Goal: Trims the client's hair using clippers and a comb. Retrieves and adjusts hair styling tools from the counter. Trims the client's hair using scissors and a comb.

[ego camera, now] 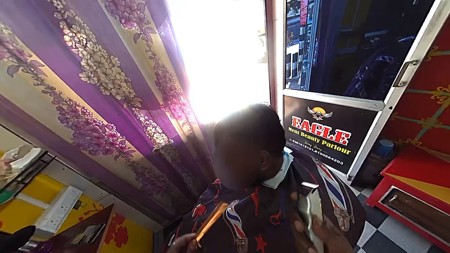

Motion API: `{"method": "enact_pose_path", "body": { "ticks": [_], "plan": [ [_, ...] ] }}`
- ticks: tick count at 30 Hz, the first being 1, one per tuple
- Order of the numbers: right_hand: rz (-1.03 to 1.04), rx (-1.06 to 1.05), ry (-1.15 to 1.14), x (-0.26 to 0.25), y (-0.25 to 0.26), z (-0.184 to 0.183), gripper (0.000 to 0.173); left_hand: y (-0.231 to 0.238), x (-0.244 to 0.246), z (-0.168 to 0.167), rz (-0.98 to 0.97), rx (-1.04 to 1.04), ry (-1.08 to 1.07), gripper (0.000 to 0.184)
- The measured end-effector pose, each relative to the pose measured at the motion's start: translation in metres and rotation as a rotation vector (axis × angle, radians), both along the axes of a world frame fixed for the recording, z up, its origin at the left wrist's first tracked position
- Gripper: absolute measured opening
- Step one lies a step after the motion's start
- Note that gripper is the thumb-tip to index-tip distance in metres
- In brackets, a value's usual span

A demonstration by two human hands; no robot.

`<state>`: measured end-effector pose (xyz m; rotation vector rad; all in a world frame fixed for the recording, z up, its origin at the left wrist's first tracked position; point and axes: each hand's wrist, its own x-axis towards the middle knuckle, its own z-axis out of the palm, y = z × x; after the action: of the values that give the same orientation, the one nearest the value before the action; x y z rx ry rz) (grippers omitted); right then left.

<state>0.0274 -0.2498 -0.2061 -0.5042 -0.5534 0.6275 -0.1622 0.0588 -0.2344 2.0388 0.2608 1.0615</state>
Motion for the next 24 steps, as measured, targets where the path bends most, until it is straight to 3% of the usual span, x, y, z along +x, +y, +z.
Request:
{"method": "enact_pose_path", "body": {
  "ticks": [4,8,18,21,24],
  "plan": [
    [-0.023,-0.228,-0.193,-0.003,-0.017,-0.001,0.072,-0.01,0.053,0.126,0.067,0.496,-0.083,0.015],
    [0.0,-0.218,-0.222,-0.001,-0.036,-0.003,0.059,-0.032,0.113,0.196,0.133,0.898,-0.197,0.021],
    [0.047,-0.255,-0.179,0.013,-0.088,-0.032,0.052,-0.031,0.144,0.226,0.067,1.249,0.048,0.026],
    [0.039,-0.227,-0.17,0.013,-0.094,-0.035,0.052,-0.022,0.144,0.243,-0.12,1.419,-0.029,0.024],
    [0.0,-0.207,-0.193,0.008,-0.094,-0.035,0.053,-0.04,0.15,0.25,-0.193,1.43,-0.151,0.021]
  ]
}}
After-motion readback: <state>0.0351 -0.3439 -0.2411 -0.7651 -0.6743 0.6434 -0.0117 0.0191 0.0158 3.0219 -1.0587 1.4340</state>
